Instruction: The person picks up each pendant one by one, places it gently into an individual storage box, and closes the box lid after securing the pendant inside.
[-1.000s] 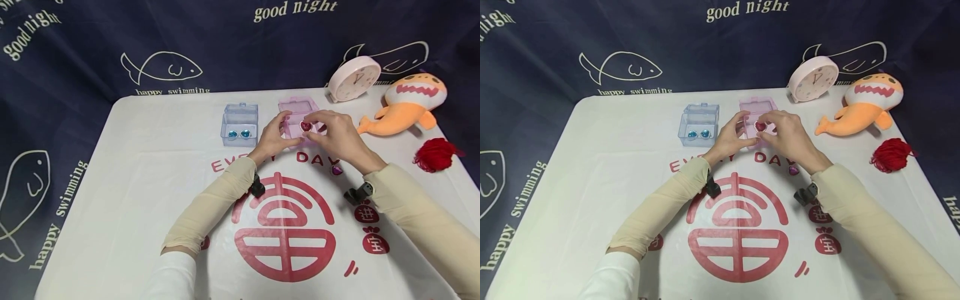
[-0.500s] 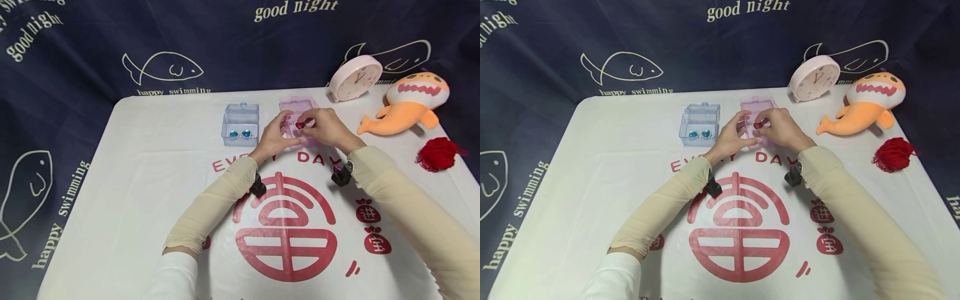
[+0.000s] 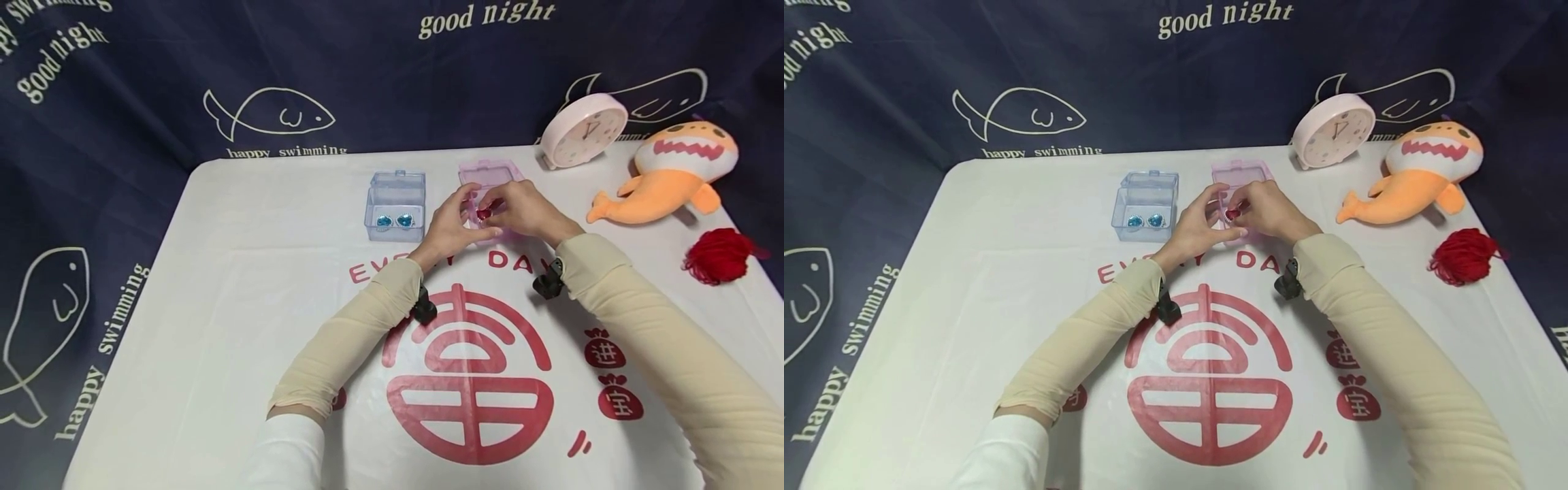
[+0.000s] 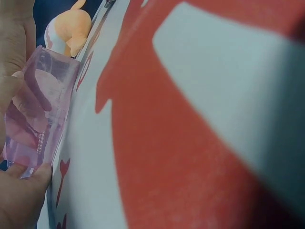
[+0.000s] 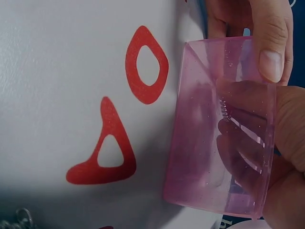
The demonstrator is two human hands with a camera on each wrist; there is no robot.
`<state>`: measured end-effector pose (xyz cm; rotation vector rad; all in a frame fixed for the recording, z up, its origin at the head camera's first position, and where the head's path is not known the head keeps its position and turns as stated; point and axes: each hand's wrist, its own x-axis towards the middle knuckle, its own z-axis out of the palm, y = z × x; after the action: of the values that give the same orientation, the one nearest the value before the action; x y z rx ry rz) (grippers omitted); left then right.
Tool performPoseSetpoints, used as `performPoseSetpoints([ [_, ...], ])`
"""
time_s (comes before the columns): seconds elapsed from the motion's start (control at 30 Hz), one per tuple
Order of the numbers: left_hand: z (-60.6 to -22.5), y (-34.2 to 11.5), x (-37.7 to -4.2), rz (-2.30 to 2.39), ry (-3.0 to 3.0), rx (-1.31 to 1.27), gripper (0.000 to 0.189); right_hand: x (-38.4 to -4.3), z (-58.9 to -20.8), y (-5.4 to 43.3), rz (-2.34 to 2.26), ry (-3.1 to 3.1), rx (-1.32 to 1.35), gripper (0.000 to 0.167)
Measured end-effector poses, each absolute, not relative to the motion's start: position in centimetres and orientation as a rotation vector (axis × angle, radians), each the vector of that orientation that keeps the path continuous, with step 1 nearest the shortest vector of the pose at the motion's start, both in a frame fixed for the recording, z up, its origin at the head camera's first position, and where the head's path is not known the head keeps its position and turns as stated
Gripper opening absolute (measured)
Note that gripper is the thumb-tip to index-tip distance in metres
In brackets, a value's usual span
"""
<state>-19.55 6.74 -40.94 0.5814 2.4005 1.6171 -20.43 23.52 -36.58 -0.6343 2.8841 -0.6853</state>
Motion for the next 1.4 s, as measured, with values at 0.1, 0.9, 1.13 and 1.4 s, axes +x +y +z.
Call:
performPoseSetpoints([
  [0.1, -40.9, 6.8, -19.5, 1.623, 2.4, 0.585, 0.083, -20.4, -36.6, 23.5, -0.674, 2.882, -0.637, 0.019],
  [0.9, -41.2, 7.2, -19.6, 1.717, 2.3, 0.515, 0.082, -18.7, -35.5, 24.2, -0.759, 2.961, -0.571, 0.019],
  [1.13, -41.0, 7.0, -19.6, 1.716, 2.288, 0.54, 0.082, -15.9, -33.9, 25.3, -0.759, 3.028, -0.539, 0.023],
  [1.4, -41.0, 7.0, -19.6, 1.708, 2.291, 0.541, 0.084, -11.9, -33.1, 26.9, -0.742, 3.07, -0.553, 0.032],
])
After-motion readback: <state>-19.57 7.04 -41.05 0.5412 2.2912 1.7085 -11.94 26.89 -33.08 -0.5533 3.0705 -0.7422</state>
